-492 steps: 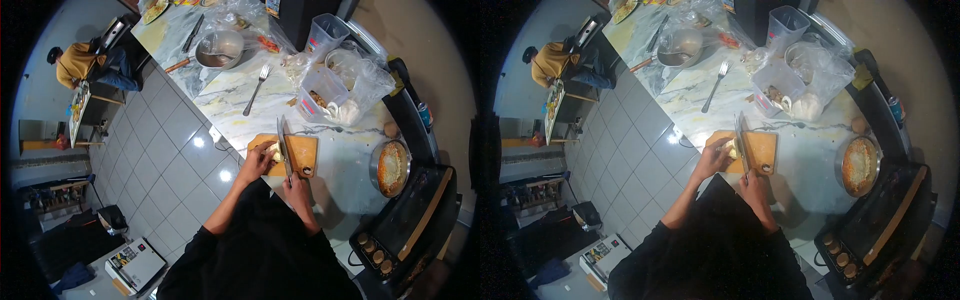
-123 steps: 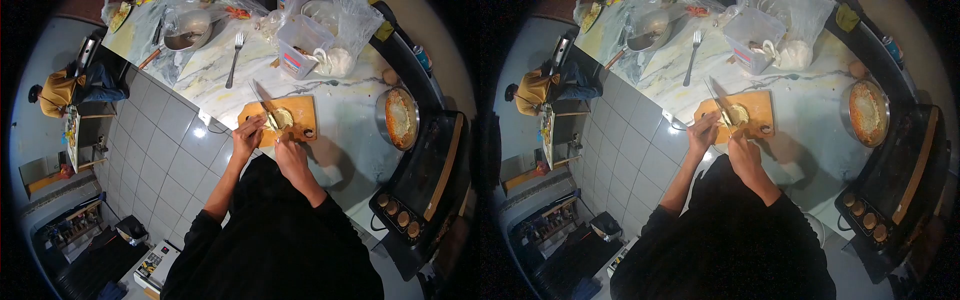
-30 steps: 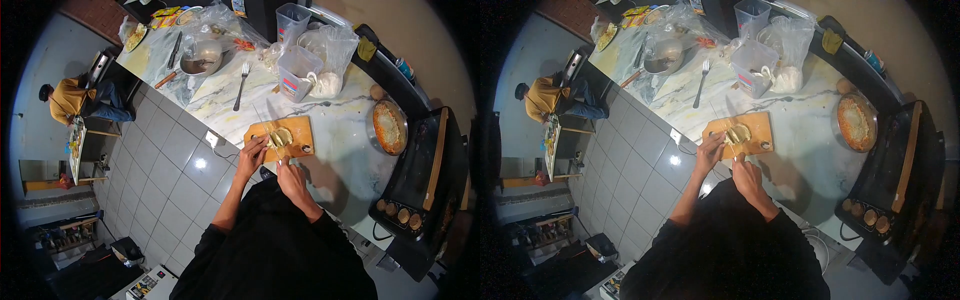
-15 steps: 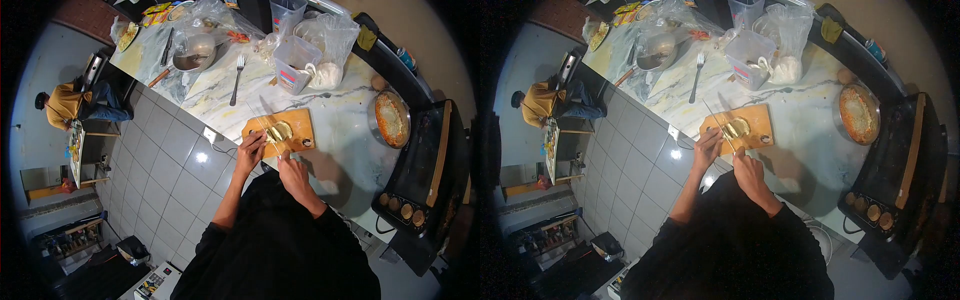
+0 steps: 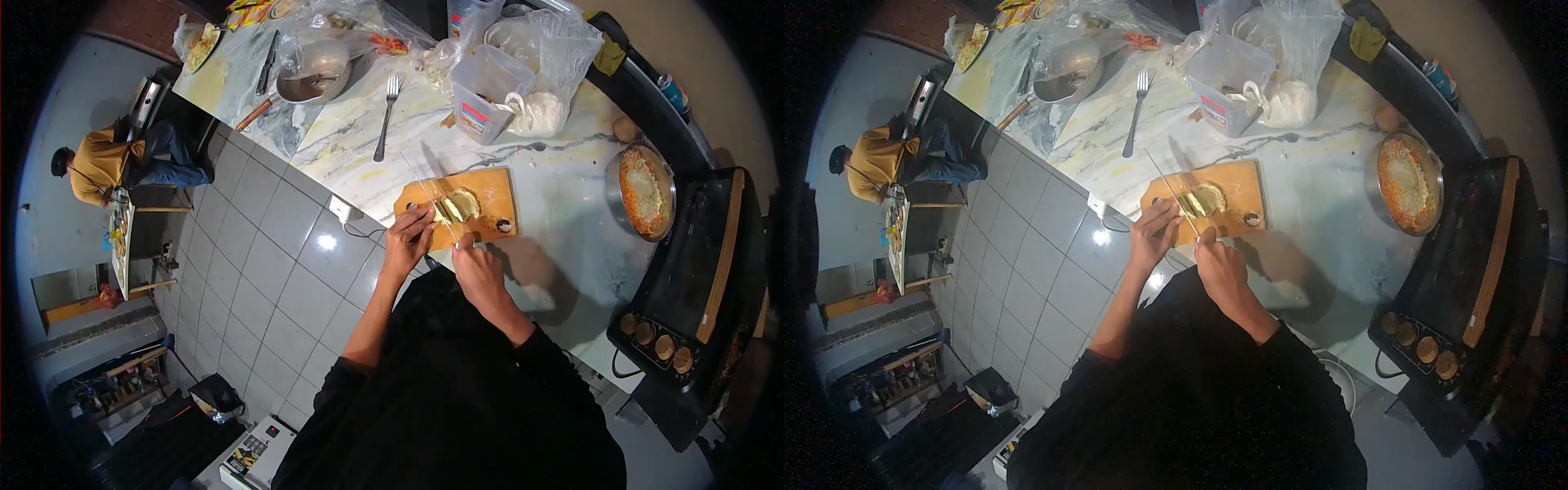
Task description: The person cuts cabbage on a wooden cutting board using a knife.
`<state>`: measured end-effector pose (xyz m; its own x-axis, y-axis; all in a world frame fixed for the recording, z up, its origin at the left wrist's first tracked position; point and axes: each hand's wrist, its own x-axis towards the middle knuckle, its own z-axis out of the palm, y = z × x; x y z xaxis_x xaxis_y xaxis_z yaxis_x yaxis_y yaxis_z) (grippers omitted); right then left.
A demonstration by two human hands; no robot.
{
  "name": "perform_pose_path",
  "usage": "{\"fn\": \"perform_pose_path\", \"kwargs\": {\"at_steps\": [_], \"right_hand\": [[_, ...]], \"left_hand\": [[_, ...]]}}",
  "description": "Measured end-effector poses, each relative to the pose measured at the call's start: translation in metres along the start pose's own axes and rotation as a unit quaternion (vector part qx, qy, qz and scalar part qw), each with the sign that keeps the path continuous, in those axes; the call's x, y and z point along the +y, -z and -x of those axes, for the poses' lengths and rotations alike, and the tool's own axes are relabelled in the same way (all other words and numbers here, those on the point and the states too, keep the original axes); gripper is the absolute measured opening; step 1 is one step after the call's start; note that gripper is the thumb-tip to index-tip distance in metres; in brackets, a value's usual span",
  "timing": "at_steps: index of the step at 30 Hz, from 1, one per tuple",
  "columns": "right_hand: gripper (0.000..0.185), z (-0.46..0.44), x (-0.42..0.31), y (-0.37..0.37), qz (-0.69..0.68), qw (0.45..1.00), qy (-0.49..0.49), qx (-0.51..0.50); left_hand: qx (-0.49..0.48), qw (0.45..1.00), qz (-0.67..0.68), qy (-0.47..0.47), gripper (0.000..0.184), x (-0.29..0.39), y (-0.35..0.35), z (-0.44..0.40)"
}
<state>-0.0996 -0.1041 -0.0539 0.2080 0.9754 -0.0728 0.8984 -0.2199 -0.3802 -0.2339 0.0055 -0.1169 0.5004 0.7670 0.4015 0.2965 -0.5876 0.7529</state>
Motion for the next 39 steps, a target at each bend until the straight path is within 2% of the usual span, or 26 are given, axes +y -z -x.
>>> {"fn": "perform_pose_path", "kwargs": {"at_steps": [7, 11, 14, 16, 19, 22, 29, 31, 37, 39], "right_hand": [[0.025, -0.004, 0.005, 0.008, -0.034, 0.998, -0.010, -0.055], [0.025, -0.008, 0.005, 0.009, -0.031, 0.998, -0.010, -0.060], [0.022, -0.011, 0.006, 0.004, 0.011, 1.000, 0.015, -0.013], [0.024, -0.012, 0.007, 0.006, -0.036, 0.998, -0.011, -0.053], [0.025, -0.011, 0.008, 0.010, -0.032, 0.997, -0.005, -0.068], [0.025, -0.011, 0.011, 0.007, -0.013, 0.997, 0.021, -0.066], [0.026, -0.015, 0.009, 0.010, 0.010, 0.998, 0.001, -0.067], [0.019, -0.016, 0.006, 0.019, 0.027, 0.996, 0.016, -0.082], [0.024, -0.013, 0.018, 0.002, 0.023, 0.996, 0.056, -0.068], [0.024, -0.014, 0.016, 0.001, 0.029, 0.996, 0.041, -0.070]], "left_hand": [[-0.010, 1.000, -0.013, 0.003, 0.026, 0.001, 0.001, 0.000], [0.001, 1.000, -0.008, 0.005, 0.024, 0.003, 0.000, -0.001], [0.000, 1.000, -0.007, 0.023, 0.024, 0.006, 0.001, -0.002], [-0.002, 1.000, -0.003, 0.016, 0.024, 0.004, 0.002, -0.002], [-0.003, 1.000, 0.001, 0.011, 0.025, 0.002, 0.000, 0.000], [-0.003, 1.000, -0.006, 0.030, 0.025, 0.003, 0.000, 0.001], [-0.013, 0.998, 0.006, 0.066, 0.027, 0.003, 0.001, 0.003], [-0.013, 0.998, 0.007, 0.058, 0.027, 0.004, 0.001, 0.002], [-0.002, 0.999, 0.010, 0.053, 0.029, 0.003, 0.002, 0.004], [0.005, 0.998, 0.015, 0.054, 0.029, 0.002, 0.001, 0.002]]}}
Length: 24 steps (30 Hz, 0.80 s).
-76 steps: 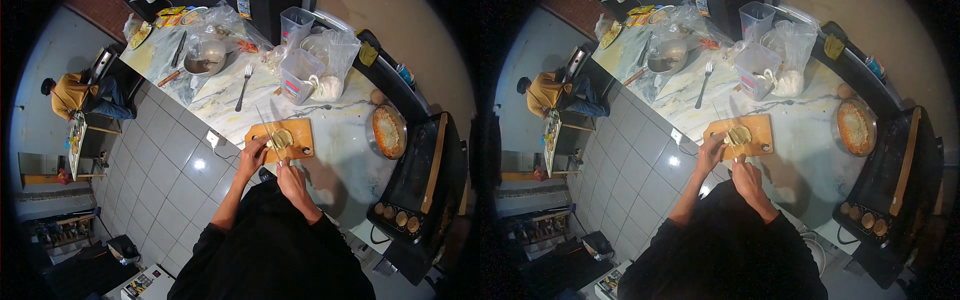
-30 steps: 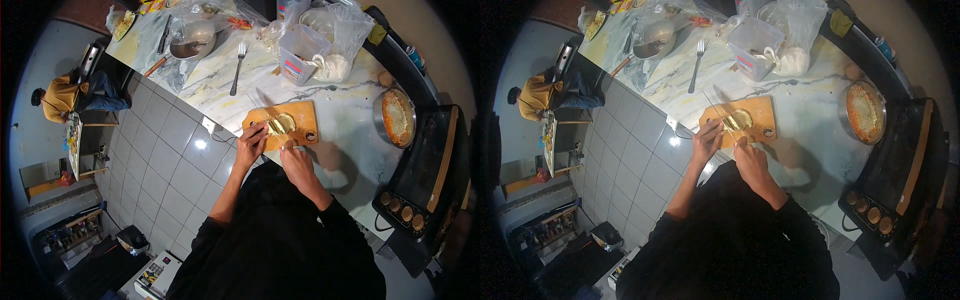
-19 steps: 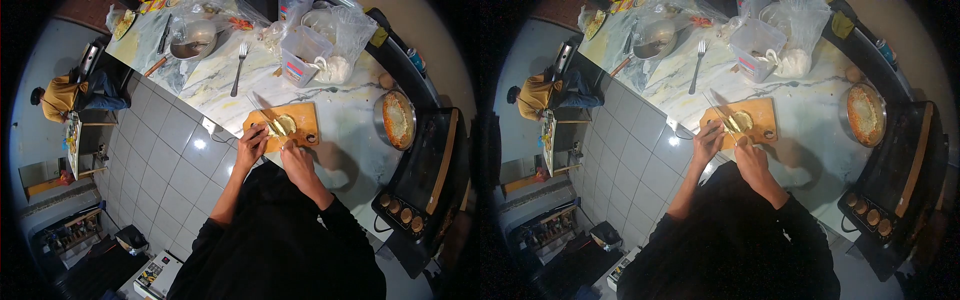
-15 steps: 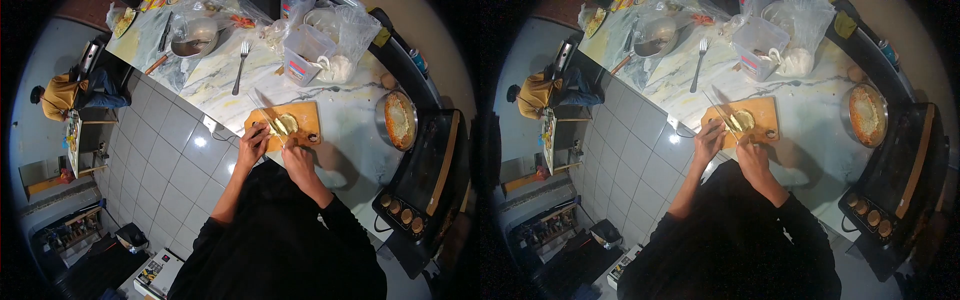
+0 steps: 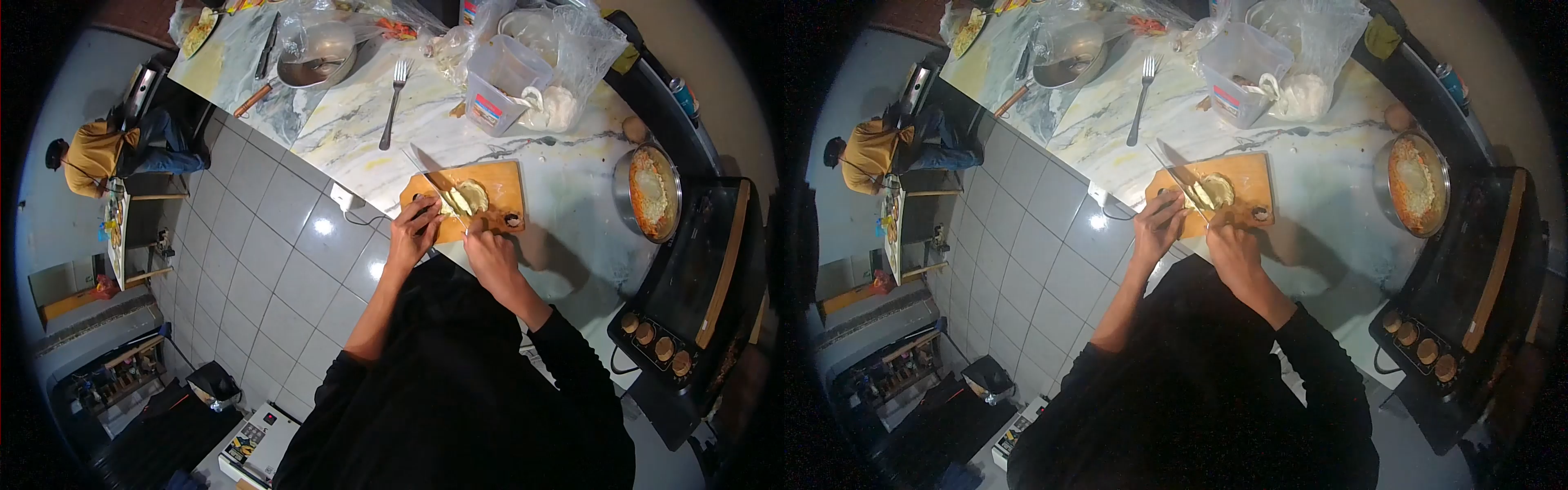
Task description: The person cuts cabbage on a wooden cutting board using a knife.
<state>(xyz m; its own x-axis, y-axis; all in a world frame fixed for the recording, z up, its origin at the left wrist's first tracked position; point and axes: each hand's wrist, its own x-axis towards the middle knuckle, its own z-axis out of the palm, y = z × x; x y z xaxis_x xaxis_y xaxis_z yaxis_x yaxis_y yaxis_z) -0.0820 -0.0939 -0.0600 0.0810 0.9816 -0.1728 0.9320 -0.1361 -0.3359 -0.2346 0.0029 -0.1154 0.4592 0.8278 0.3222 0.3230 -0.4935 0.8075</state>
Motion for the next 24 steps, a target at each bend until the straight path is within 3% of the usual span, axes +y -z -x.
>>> {"fn": "perform_pose_path", "kwargs": {"at_steps": [11, 24], "right_hand": [[0.026, -0.001, 0.001, -0.013, 0.032, 0.998, 0.002, 0.051], [0.027, 0.003, 0.007, -0.032, 0.057, 0.996, -0.014, 0.073]], "left_hand": [[0.004, 0.999, -0.017, -0.030, 0.026, -0.007, 0.000, -0.002], [0.009, 1.000, -0.009, 0.004, 0.026, 0.001, 0.000, 0.000]]}}
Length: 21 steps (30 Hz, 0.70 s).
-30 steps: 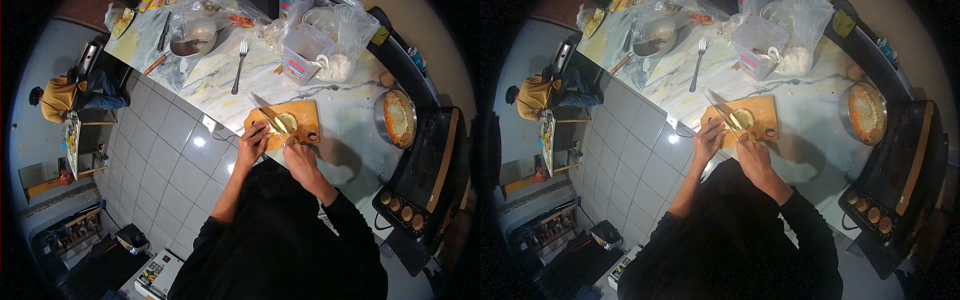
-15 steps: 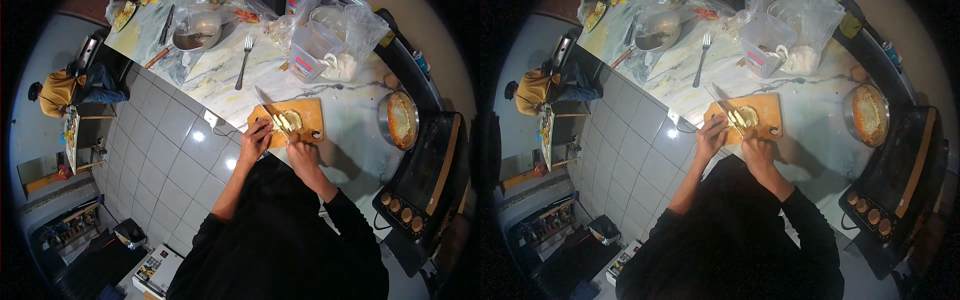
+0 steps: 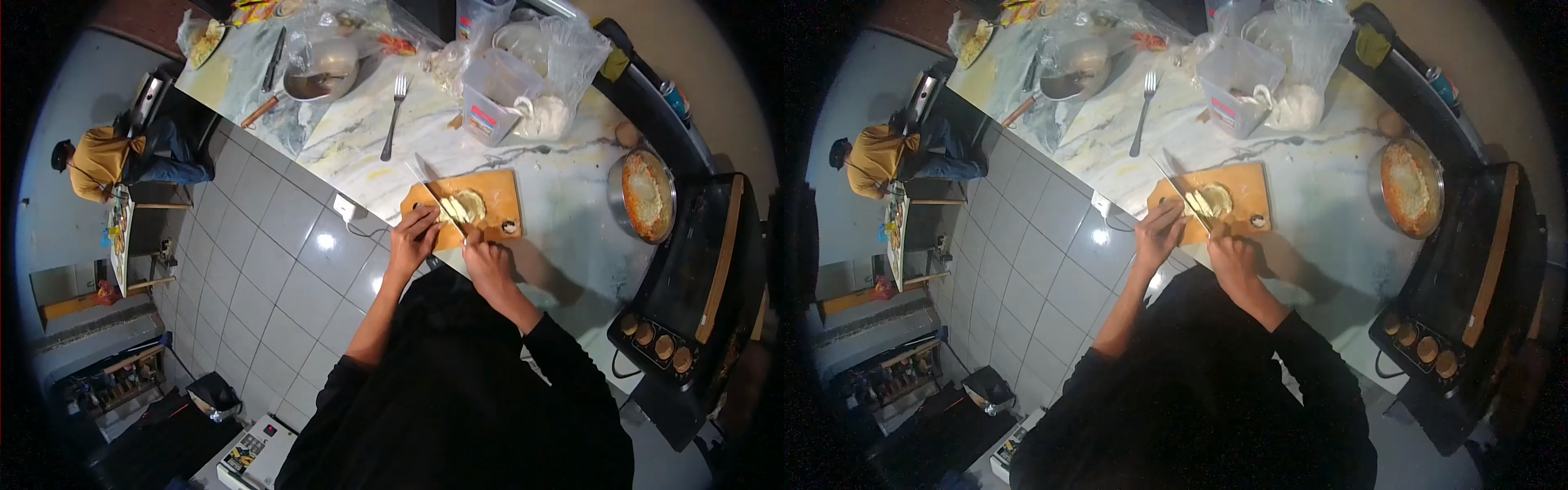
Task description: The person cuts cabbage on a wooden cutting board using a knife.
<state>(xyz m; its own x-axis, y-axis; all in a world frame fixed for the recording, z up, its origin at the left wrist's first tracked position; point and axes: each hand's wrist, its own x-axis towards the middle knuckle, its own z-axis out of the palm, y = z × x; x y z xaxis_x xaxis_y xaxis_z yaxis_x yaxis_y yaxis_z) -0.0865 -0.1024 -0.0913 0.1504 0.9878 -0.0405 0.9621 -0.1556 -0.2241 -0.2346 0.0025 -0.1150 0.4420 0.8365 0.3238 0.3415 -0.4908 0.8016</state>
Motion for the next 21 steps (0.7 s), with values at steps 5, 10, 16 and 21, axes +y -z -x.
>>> {"fn": "perform_pose_path", "kwargs": {"at_steps": [5, 10, 16, 21], "right_hand": [[0.029, 0.002, -0.004, 0.005, -0.070, 0.996, -0.029, -0.043], [0.029, 0.015, -0.005, 0.021, -0.120, 0.991, -0.038, -0.044], [0.028, 0.026, -0.011, 0.029, -0.139, 0.986, -0.064, -0.071], [0.030, 0.030, -0.012, 0.011, -0.075, 0.995, -0.049, -0.041]], "left_hand": [[-0.001, 1.000, 0.000, -0.020, 0.034, 0.001, 0.006, -0.003], [-0.052, 0.996, 0.028, 0.067, 0.036, 0.014, 0.016, -0.007], [-0.056, 0.997, 0.022, 0.037, 0.038, 0.009, 0.020, -0.006], [-0.066, 0.998, -0.005, 0.010, 0.040, 0.008, 0.021, -0.007]]}}
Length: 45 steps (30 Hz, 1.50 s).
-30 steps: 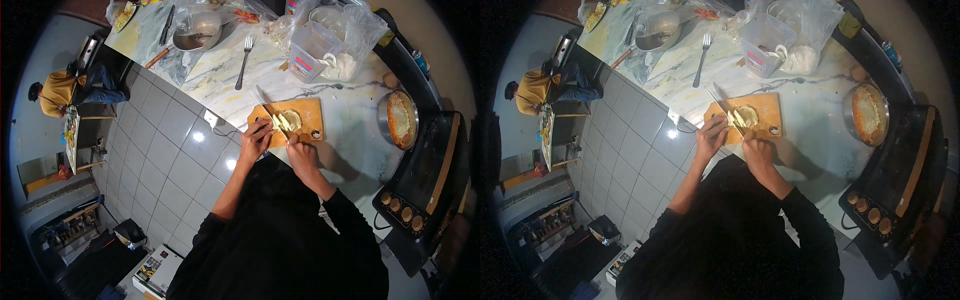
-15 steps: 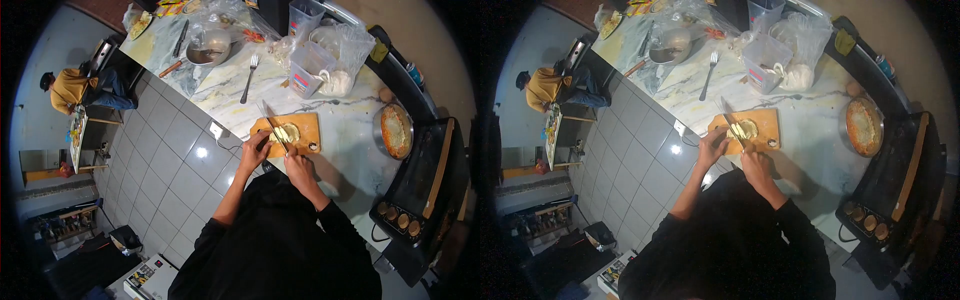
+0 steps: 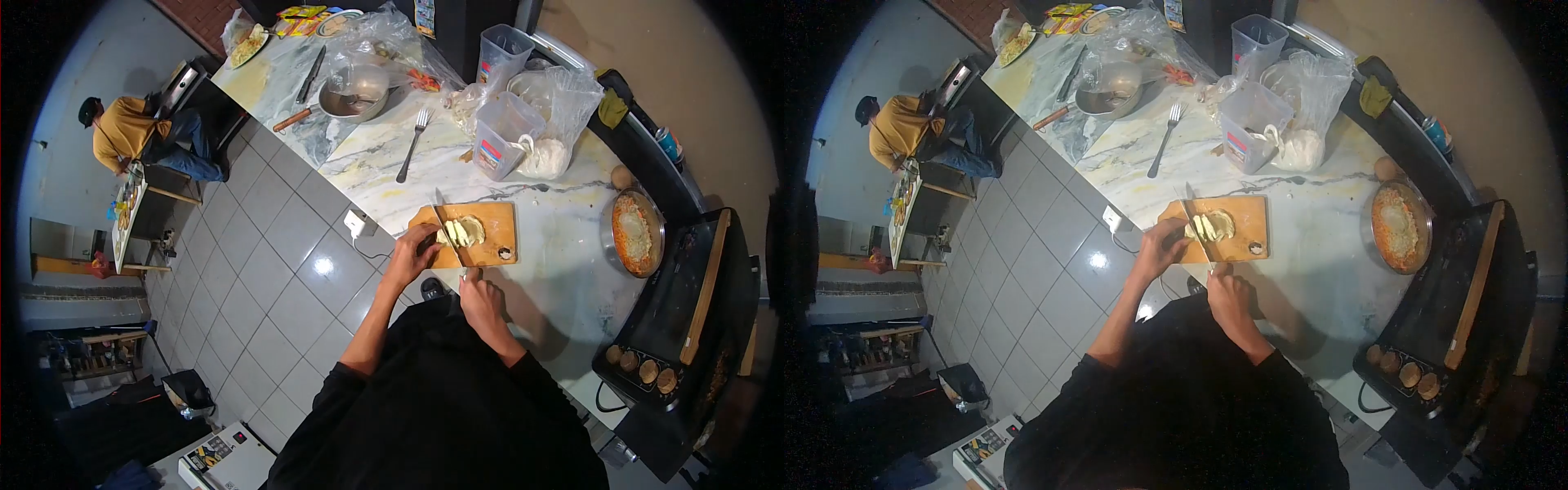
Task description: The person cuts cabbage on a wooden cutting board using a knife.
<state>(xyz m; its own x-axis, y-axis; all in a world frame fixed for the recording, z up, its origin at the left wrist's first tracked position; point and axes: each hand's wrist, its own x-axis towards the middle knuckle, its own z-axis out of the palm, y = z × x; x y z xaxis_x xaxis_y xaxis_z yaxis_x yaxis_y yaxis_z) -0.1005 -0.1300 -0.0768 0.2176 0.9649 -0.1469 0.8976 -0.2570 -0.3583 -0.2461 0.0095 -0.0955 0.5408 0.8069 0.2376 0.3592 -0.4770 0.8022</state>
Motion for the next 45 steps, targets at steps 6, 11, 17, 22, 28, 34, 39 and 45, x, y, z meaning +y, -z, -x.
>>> {"fn": "perform_pose_path", "kwargs": {"at_steps": [6, 11, 17, 22, 28, 34, 39, 45], "right_hand": [[0.028, -0.009, -0.004, 0.007, -0.049, 0.998, -0.024, -0.016], [0.029, -0.006, -0.001, 0.022, -0.064, 0.997, -0.025, -0.042], [0.031, -0.005, -0.003, 0.029, -0.091, 0.995, 0.006, -0.036], [0.031, -0.005, -0.011, 0.025, -0.101, 0.994, -0.023, -0.022], [0.029, -0.007, -0.020, 0.022, -0.133, 0.991, -0.027, -0.016], [0.028, -0.010, -0.028, 0.018, -0.129, 0.992, -0.005, 0.002], [0.028, -0.013, -0.030, 0.001, -0.113, 0.993, -0.010, 0.023], [0.025, -0.012, -0.036, 0.002, -0.075, 0.997, -0.020, 0.030]], "left_hand": [[0.037, 0.999, 0.019, -0.010, 0.036, 0.010, -0.010, 0.004], [0.013, 0.998, 0.043, 0.050, 0.041, 0.007, -0.006, 0.005], [0.044, 0.998, 0.000, -0.044, 0.030, -0.007, -0.013, 0.011], [0.037, 0.999, 0.000, -0.016, 0.031, -0.009, -0.018, 0.016], [0.034, 0.999, -0.033, -0.018, 0.034, -0.009, -0.021, 0.020], [0.050, 0.998, -0.043, -0.022, 0.033, -0.010, -0.023, 0.022], [0.067, 0.996, -0.041, -0.043, 0.030, -0.008, -0.024, 0.021], [0.076, 0.996, -0.028, -0.034, 0.026, -0.011, -0.027, 0.022]]}}
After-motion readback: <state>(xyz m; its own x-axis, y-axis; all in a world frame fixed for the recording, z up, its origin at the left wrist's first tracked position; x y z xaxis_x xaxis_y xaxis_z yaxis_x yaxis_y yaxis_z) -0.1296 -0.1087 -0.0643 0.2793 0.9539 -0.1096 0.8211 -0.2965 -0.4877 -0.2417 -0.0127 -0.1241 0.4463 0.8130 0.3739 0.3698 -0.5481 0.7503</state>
